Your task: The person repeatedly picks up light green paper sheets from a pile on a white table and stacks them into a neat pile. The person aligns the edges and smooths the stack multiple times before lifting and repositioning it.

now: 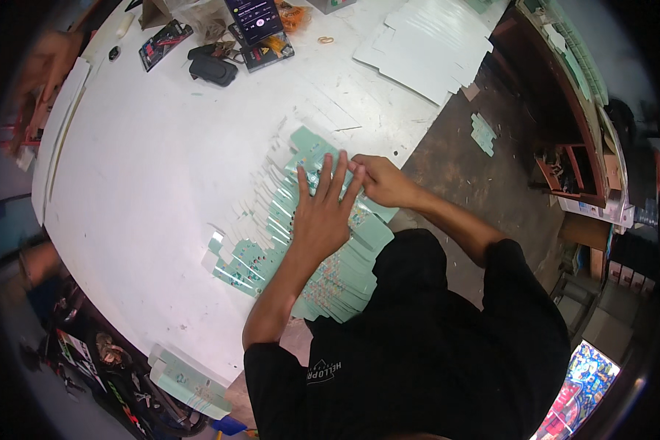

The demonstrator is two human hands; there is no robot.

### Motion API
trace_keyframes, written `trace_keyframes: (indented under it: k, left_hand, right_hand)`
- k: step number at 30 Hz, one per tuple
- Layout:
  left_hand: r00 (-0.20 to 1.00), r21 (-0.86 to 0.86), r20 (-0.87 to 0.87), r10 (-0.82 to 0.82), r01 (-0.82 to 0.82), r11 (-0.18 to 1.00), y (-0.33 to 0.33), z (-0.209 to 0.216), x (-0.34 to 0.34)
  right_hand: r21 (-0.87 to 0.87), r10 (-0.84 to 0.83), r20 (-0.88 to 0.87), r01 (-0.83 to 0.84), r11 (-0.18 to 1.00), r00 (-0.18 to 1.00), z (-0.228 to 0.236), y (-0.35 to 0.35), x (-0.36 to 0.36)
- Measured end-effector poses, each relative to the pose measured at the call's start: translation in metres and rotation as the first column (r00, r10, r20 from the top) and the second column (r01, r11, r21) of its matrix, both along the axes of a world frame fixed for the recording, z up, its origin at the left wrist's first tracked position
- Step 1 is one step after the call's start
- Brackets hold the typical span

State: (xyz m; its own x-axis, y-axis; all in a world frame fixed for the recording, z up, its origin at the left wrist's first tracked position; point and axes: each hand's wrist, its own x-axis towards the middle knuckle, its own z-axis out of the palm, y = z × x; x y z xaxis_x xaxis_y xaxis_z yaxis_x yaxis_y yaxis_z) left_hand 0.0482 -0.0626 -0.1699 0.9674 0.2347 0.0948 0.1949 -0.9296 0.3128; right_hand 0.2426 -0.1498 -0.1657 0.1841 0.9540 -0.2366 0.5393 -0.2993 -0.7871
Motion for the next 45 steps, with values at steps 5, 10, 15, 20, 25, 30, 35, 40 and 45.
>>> trace_keyframes:
  k: [5,10,15,20,25,30,35,40,45]
  left_hand:
    - [0.997,-0.117,-0.072,-0.012,0.003,0.993,0.007,0.008,-0.004]
    - [0.993,-0.143,-0.115,0.034,-0.05,0.988,0.01,0.004,0.006]
    - [0.97,-0.169,-0.238,0.055,-0.097,0.981,0.006,0.012,0.004]
    - [0.993,-0.124,0.001,0.116,-0.115,0.986,-0.003,-0.006,-0.004]
    - [0.982,0.084,-0.186,-0.025,0.041,0.996,0.002,0.007,0.0]
    - [0.993,-0.211,-0.112,-0.027,0.003,0.977,0.006,0.014,-0.003]
    - [0.975,-0.164,-0.213,0.066,-0.103,0.981,-0.004,0.0,-0.002]
    - [0.997,-0.023,-0.031,0.069,-0.07,0.997,-0.005,0.0,-0.008]
    - [0.996,-0.107,-0.05,0.069,-0.074,0.991,-0.005,-0.01,-0.003]
  right_hand:
    - [0.556,-0.475,0.813,-0.209,0.804,0.336,-0.004,0.028,0.112]
    - [0.225,-0.433,0.301,0.378,0.898,0.85,-0.003,0.008,0.122]
    - [0.364,-0.194,0.748,-0.147,0.92,0.635,-0.014,0.014,0.055]
    - [0.298,-0.19,0.441,0.057,0.953,0.877,-0.014,0.009,0.03]
    - [-0.209,0.018,0.269,0.04,0.977,0.963,0.011,0.019,0.004]
    - [0.507,-0.449,0.839,-0.139,0.851,0.307,-0.003,0.011,0.152]
    - [0.262,-0.305,0.38,0.215,0.941,0.873,-0.019,0.001,0.099]
    - [0.201,-0.093,0.755,-0.093,0.975,0.649,-0.012,0.009,0.061]
    - [0.199,-0.061,0.827,-0.191,0.961,0.559,-0.041,-0.002,0.065]
